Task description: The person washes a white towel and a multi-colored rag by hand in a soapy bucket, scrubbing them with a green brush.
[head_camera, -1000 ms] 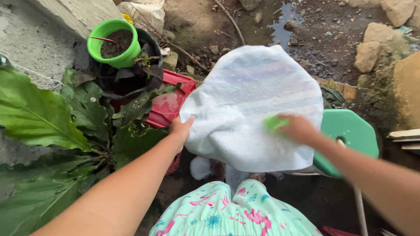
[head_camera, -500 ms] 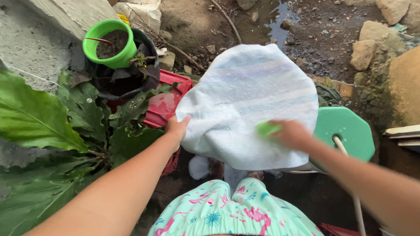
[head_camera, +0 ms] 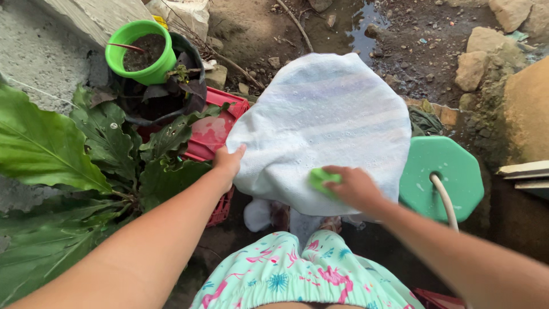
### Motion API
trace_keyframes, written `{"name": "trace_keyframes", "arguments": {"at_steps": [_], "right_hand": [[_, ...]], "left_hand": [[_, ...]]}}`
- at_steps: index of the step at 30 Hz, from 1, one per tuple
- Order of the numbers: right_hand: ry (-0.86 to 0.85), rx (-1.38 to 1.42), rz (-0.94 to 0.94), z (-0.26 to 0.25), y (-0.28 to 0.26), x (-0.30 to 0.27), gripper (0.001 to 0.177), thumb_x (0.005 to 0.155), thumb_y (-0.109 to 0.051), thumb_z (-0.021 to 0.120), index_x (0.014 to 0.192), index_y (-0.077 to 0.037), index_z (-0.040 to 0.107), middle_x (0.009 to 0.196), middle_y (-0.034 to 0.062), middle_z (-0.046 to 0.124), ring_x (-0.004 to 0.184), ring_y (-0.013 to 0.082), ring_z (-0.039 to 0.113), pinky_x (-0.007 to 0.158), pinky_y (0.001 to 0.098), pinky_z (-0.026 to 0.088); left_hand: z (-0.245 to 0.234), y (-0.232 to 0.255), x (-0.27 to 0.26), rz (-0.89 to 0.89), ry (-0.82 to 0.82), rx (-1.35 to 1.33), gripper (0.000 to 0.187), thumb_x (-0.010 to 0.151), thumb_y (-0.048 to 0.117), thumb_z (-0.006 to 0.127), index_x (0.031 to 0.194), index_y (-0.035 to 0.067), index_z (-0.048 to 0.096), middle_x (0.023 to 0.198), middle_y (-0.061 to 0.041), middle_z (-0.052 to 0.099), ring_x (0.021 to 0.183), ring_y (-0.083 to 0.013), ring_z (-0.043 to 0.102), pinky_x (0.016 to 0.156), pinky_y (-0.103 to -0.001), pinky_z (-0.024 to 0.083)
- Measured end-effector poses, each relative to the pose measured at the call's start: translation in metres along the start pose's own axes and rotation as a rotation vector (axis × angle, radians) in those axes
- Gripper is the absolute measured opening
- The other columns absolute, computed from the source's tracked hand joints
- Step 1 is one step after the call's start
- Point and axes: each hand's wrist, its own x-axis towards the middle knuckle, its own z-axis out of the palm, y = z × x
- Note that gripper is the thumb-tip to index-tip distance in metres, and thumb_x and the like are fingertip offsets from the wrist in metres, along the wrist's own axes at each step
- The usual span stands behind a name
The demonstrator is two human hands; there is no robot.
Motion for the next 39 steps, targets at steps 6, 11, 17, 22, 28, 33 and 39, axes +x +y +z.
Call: {"name": "trace_keyframes", "arguments": {"at_steps": [6,11,17,22,28,33,39], "right_hand": [[0.194,-0.151,0.454,-0.076,0.027,-0.015,0.046,0.103,-0.035,0.059,0.149,-0.028,0.056,0.088,0.0179,0.078,0.063,0.0245,0.066,0.060,0.0426,0.057],[0.234,-0.157,0.156,-0.040,0.009,-0.025,0.048,0.092,-0.032,0.069,0.138,-0.022,0.063,0.091,0.0213,0.075,0.083,0.0329,0.071,0.080,0.0447,0.056],[0.517,0.314,0.271,-0.045,0.050,-0.065,0.039,0.095,-0.026,0.065,0.129,-0.007,0.063,0.097,0.0189,0.073,0.086,0.0347,0.075,0.079,0.0488,0.058],[0.550,1.401,1.026,-0.022,0.132,-0.052,0.043,0.095,-0.034,0.060,0.126,-0.005,0.055,0.114,0.0153,0.067,0.103,0.0347,0.068,0.088,0.0538,0.053],[0.165,1.847,1.314,0.010,0.122,-0.018,0.069,0.086,-0.067,0.057,0.130,-0.014,0.058,0.133,0.0032,0.064,0.127,0.0281,0.055,0.109,0.0519,0.036],[0.478,2.108,1.485,0.011,0.170,0.030,0.041,0.086,-0.027,0.074,0.123,-0.009,0.074,0.132,0.0022,0.070,0.117,0.0163,0.068,0.096,0.0339,0.055],[0.694,2.266,1.100,-0.028,0.195,0.042,0.037,0.084,-0.018,0.066,0.118,-0.011,0.076,0.128,-0.0005,0.075,0.114,0.0135,0.072,0.096,0.0337,0.061]], "left_hand": [[-0.009,-0.019,-0.008,-0.011,-0.093,-0.166,0.048,0.084,0.032,0.079,0.124,0.006,0.069,0.114,-0.010,0.077,0.102,-0.0232,0.072,0.089,-0.038,0.054],[-0.003,-0.023,-0.051,-0.323,-0.033,-0.174,0.078,0.079,0.054,0.080,0.140,0.011,0.058,0.140,-0.012,0.063,0.130,-0.0279,0.054,0.106,-0.050,0.041],[0.013,-0.018,-0.072,-0.444,-0.019,-0.309,0.091,0.068,0.055,0.084,0.144,0.017,0.053,0.151,-0.008,0.051,0.142,-0.0271,0.042,0.114,-0.053,0.035],[0.006,-0.010,-0.052,-0.323,0.000,-0.222,0.073,0.074,0.043,0.082,0.130,0.001,0.061,0.129,-0.018,0.064,0.121,-0.0308,0.060,0.101,-0.048,0.046],[0.015,0.050,-0.049,-0.219,-0.154,-0.562,0.054,0.076,0.026,0.069,0.122,0.002,0.058,0.110,-0.018,0.070,0.095,-0.0332,0.072,0.083,-0.050,0.060],[0.019,0.079,-0.045,-0.180,-0.391,-0.799,0.047,0.080,0.027,0.063,0.121,0.003,0.061,0.113,-0.015,0.072,0.101,-0.0330,0.072,0.093,-0.050,0.057],[0.021,0.116,-0.018,-0.112,-0.582,-0.916,0.050,0.088,0.043,0.050,0.121,0.007,0.061,0.121,-0.014,0.071,0.115,-0.0340,0.066,0.110,-0.054,0.046]]}}
